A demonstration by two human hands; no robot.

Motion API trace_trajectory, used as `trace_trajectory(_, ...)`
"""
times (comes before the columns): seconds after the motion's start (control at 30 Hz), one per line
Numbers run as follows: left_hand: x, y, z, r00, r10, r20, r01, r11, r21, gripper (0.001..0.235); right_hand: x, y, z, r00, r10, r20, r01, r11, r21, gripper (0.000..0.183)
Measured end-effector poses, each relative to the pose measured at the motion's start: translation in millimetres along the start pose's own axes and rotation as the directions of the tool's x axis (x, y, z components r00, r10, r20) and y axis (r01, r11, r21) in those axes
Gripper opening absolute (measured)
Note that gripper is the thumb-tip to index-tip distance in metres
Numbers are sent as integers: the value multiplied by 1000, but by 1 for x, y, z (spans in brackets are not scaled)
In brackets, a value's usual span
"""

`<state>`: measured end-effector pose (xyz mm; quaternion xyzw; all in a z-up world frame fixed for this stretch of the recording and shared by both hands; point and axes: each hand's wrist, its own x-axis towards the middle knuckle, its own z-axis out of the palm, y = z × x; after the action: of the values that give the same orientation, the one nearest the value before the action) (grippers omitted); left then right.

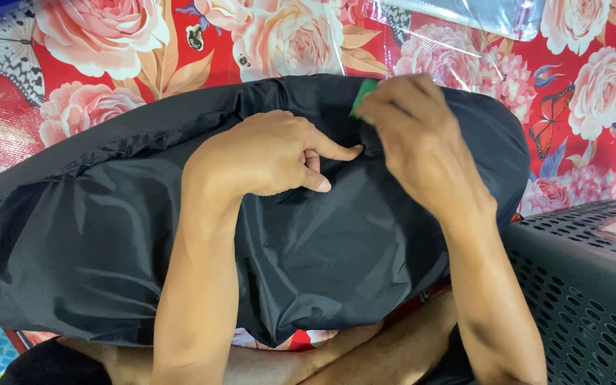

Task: The person cleans a black motorcycle seat cover by hand using a green block to rub the surface and then wipes it down.

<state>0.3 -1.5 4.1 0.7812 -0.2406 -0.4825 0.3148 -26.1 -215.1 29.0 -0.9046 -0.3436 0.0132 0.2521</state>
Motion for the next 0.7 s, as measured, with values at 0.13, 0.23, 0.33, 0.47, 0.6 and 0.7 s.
trace_trajectory(0.13, 4, -7, 4, 997, 69, -26, -69, 997, -19, 57, 2, -7, 4, 997, -59, 39, 60, 998, -12, 17)
trace_trajectory(0.23, 3, -5, 3, 997, 70, -18, -69, 997, 40, 57, 5, -2, 8, 999, -35, 40, 35, 999, 2, 14)
trace_trajectory(0.33, 1, 0, -1, 1000, -12, -4, 12, 1000, -23, 55, 9, -2, 9, 1000, -27, 11, 27, 1000, 14, 18)
trace_trajectory(0.47, -1, 1, -1, 1000, 0, -3, 0, 1000, -13, 52, 9, 4, 13, 998, -65, 28, 64, 998, 19, 12)
trace_trajectory(0.6, 2, -2, 0, 999, 47, -21, -47, 999, 26, 43, 4, -12, 15, 998, -46, 50, 43, 998, 48, 12)
trace_trajectory(0.7, -3, 4, -3, 999, -49, 24, 49, 999, -13, 56, 3, 14, 10, 997, -23, -74, 29, 997, 76, 23)
